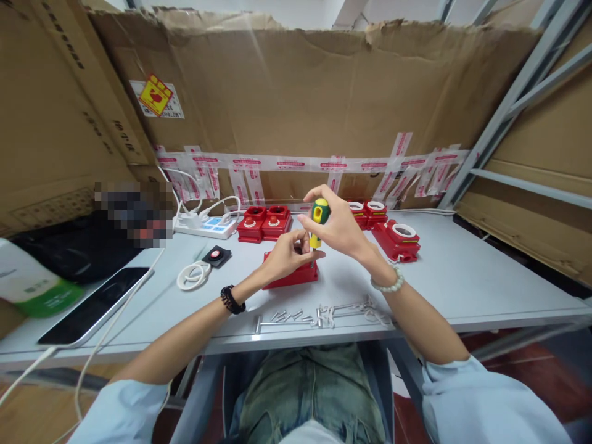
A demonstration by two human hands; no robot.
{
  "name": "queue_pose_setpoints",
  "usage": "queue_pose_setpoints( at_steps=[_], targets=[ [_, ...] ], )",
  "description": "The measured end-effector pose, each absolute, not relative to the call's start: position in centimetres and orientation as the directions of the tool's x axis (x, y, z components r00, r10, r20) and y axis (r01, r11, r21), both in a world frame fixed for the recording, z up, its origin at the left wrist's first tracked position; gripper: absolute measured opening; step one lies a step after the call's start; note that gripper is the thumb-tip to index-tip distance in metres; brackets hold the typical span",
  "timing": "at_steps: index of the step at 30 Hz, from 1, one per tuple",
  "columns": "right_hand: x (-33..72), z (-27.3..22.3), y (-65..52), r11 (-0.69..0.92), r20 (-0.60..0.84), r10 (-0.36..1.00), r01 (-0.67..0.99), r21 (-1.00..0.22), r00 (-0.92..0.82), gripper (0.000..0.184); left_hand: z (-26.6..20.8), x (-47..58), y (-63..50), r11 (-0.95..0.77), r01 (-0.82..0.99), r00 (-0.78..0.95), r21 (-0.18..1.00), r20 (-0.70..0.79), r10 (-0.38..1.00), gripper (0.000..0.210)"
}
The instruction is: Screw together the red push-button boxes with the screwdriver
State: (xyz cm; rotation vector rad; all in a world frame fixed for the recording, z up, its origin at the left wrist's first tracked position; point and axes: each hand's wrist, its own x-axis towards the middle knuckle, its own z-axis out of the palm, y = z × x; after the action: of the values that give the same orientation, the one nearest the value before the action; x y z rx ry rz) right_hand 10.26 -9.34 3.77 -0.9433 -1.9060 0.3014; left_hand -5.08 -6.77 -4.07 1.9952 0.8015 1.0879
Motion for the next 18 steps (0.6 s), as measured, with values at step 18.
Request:
queue_pose_setpoints(
  at_steps=[18],
  targets=[
    [9.9,2.4,-9.1,0.676,0.659,0.725,0.391,-0.625,-0.199,0.028,-3.7,-5.7,-6.8,-0.530,0.160,0.582,0.833,0.354,0.732,0.030]
  ],
)
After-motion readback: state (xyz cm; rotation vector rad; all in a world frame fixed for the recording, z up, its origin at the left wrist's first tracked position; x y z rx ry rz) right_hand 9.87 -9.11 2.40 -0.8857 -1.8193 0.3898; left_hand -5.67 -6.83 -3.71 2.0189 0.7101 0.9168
